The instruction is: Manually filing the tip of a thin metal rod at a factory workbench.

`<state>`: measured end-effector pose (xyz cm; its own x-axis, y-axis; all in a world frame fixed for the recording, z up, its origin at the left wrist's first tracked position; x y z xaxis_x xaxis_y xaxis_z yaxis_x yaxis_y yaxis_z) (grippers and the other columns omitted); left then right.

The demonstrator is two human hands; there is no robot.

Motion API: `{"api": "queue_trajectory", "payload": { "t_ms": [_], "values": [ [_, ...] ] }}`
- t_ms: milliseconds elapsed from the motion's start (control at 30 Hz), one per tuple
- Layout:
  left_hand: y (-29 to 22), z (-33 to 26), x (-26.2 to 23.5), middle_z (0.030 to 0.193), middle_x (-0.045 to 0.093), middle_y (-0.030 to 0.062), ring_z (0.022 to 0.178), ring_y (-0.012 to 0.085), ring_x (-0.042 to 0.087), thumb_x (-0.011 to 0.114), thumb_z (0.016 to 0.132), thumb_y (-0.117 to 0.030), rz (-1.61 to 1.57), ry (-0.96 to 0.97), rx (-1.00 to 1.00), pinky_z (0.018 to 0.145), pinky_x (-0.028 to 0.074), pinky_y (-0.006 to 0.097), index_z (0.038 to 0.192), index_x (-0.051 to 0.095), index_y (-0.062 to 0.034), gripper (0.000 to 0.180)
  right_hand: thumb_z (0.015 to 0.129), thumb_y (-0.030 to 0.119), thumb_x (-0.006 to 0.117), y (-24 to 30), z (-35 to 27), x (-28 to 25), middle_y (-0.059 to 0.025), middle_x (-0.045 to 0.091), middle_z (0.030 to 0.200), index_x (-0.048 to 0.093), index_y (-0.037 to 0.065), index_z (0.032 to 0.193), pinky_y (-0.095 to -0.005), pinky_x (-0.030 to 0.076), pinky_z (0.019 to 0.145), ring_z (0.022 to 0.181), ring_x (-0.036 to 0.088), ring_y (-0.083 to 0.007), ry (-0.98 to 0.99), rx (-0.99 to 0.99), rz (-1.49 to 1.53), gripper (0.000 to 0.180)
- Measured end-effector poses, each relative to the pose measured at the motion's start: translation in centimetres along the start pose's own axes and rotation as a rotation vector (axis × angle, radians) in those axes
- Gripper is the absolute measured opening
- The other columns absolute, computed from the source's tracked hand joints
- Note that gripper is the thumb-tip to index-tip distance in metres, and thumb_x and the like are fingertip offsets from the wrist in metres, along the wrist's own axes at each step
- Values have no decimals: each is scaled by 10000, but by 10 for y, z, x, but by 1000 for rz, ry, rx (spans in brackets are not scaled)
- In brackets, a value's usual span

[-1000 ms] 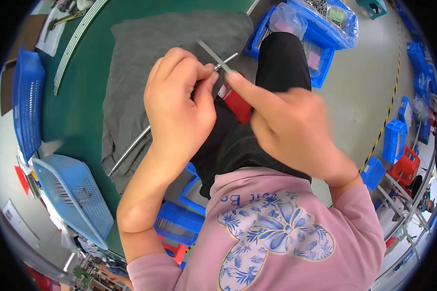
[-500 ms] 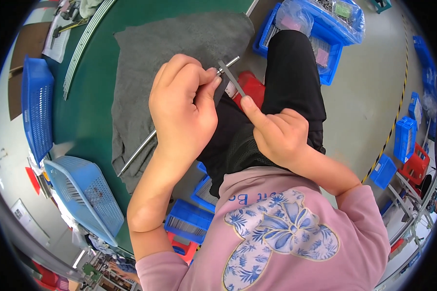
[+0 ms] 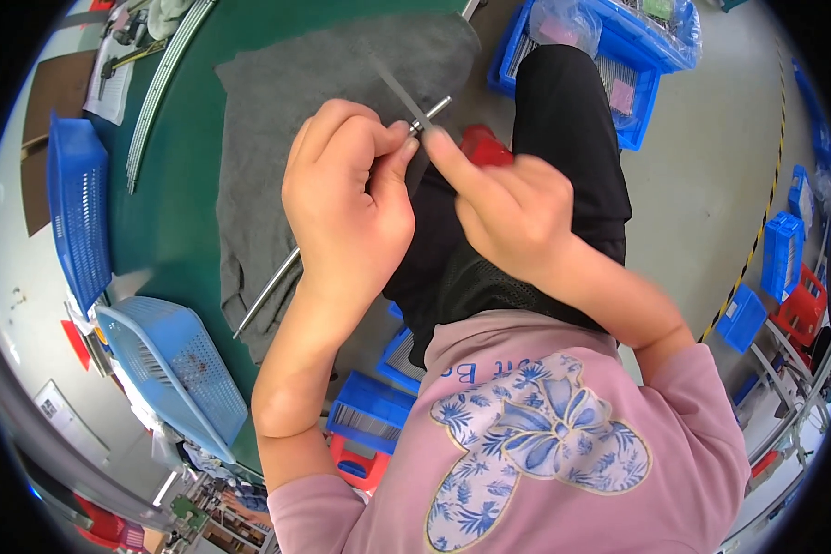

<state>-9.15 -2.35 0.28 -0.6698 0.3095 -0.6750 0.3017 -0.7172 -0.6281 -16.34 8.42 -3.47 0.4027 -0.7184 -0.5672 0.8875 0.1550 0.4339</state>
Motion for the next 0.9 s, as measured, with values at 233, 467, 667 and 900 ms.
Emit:
{"api": "queue_trajectory", "payload": {
  "t_ms": [233, 467, 667, 900],
  "values": [
    [1, 4, 0, 723, 546, 91, 627, 247, 526, 673, 693, 83, -43, 21, 13, 526, 417, 327, 710, 553, 13, 139, 616, 26, 610, -8, 4, 6, 24, 364, 503, 687, 120, 1135, -275, 350, 428, 420, 394, -140, -54, 17, -26, 533],
    [4, 2, -2, 734, 548, 88, 619, 226, 531, 682, 705, 76, -28, 16, -8, 524, 418, 310, 733, 573, 21, 125, 530, -104, 593, -12, -47, -34, -3, 444, 532, 664, -31, 1079, -278, 354, 445, 409, 402, -161, 35, -88, 13, 559],
    [1, 4, -2, 741, 548, 83, 624, 213, 531, 685, 723, 55, -12, 56, -9, 532, 418, 309, 756, 594, 19, 103, 540, -114, 570, -27, -52, -48, 15, 334, 493, 675, 0, 1104, -275, 292, 412, 385, 332, -132, -30, 13, -1, 585],
    [2, 1, -3, 747, 550, 79, 635, 217, 535, 688, 722, 50, 17, 44, 51, 532, 420, 310, 762, 597, 9, 107, 557, -119, 558, -26, -62, -39, 4, 352, 479, 671, 3, 1122, -277, 295, 404, 371, 328, -141, 11, 109, 53, 589]
  ]
}}
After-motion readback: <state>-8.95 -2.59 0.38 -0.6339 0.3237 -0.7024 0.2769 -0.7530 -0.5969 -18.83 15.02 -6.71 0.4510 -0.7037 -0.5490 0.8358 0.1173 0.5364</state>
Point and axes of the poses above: each hand's wrist, its own z-axis towards the middle knuckle, its own x-axis out of the palm, y = z × x, the point moved 8 cm from there along z, towards the middle knuckle
